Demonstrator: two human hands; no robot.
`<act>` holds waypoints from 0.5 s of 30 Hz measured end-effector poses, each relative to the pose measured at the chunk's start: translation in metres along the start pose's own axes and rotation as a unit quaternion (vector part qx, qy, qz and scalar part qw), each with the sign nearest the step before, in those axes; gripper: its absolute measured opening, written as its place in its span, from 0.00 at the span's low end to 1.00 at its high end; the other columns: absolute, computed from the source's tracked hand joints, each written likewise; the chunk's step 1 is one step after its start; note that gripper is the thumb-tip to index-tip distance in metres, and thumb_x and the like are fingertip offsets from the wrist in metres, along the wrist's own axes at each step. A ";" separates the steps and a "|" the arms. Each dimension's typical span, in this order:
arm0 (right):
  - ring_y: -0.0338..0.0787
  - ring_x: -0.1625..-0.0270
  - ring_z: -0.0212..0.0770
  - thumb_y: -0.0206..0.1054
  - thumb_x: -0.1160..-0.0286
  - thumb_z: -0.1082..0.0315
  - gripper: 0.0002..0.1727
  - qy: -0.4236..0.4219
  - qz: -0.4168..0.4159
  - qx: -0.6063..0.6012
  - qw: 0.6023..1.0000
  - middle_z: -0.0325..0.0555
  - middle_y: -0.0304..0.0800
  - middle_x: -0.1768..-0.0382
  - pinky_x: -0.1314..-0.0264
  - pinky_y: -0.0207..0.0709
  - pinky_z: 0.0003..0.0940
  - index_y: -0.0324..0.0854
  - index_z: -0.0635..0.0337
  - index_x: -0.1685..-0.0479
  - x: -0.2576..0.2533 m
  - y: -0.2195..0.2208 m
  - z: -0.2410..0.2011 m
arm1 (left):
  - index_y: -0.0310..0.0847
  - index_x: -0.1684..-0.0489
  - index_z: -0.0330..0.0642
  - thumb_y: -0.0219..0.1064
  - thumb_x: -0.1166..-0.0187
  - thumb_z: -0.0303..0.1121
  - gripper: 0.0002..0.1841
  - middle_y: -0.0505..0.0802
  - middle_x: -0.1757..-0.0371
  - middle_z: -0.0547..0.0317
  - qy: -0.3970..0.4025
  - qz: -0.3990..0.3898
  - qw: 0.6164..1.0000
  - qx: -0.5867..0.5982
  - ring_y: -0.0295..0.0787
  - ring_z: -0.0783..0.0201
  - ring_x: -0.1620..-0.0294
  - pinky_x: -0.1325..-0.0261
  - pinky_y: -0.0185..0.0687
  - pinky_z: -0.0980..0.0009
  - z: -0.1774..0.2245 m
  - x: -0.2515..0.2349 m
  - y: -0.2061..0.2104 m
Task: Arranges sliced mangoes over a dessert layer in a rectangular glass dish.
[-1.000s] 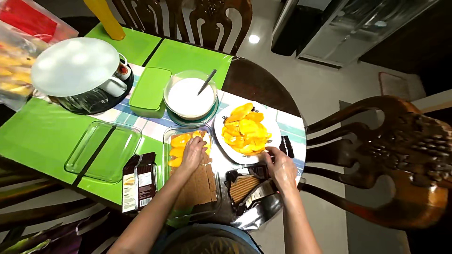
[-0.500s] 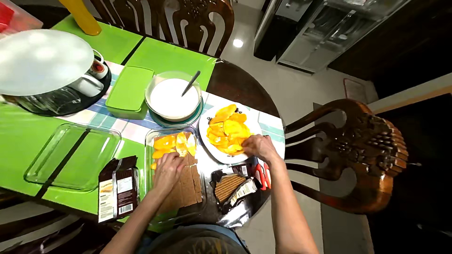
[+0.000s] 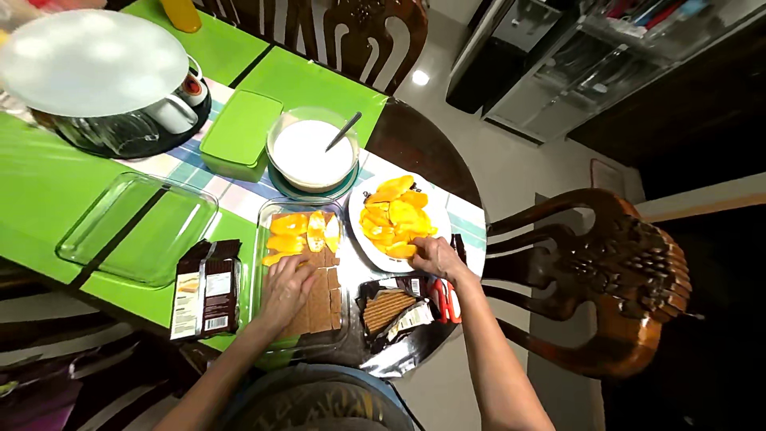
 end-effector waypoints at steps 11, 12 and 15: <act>0.89 0.57 0.39 0.62 0.30 0.64 0.19 -0.069 0.036 -0.221 0.972 0.49 0.91 0.57 0.51 0.82 0.42 0.86 0.60 0.43 0.017 -0.002 -0.065 | 0.80 0.35 0.30 0.53 0.07 0.40 0.20 0.92 0.44 0.48 -0.320 -0.179 0.692 0.622 0.94 0.59 0.50 0.43 0.91 0.62 0.038 0.017 0.027; 0.89 0.56 0.37 0.62 0.30 0.64 0.18 -0.093 0.043 -0.235 0.967 0.48 0.91 0.57 0.51 0.82 0.40 0.86 0.60 0.44 0.016 0.002 -0.089 | 0.76 0.31 0.30 0.48 0.05 0.46 0.25 0.92 0.44 0.46 -0.355 -0.185 0.627 0.668 0.94 0.55 0.50 0.43 0.91 0.58 0.039 0.018 0.031; 0.92 0.47 0.46 0.63 0.26 0.62 0.17 -0.141 0.096 -0.174 0.970 0.49 0.93 0.52 0.42 0.84 0.50 0.88 0.58 0.45 0.009 0.024 -0.155 | 0.72 0.27 0.31 0.48 0.06 0.49 0.28 0.92 0.44 0.44 -0.397 -0.163 0.583 0.690 0.95 0.52 0.50 0.44 0.92 0.56 0.027 0.012 0.031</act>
Point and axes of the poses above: each hand's wrist, its own x-axis away from the middle knuckle, its own y-axis out of the palm, z = x × y, the point moved 7 cm from there along -x, towards the middle knuckle
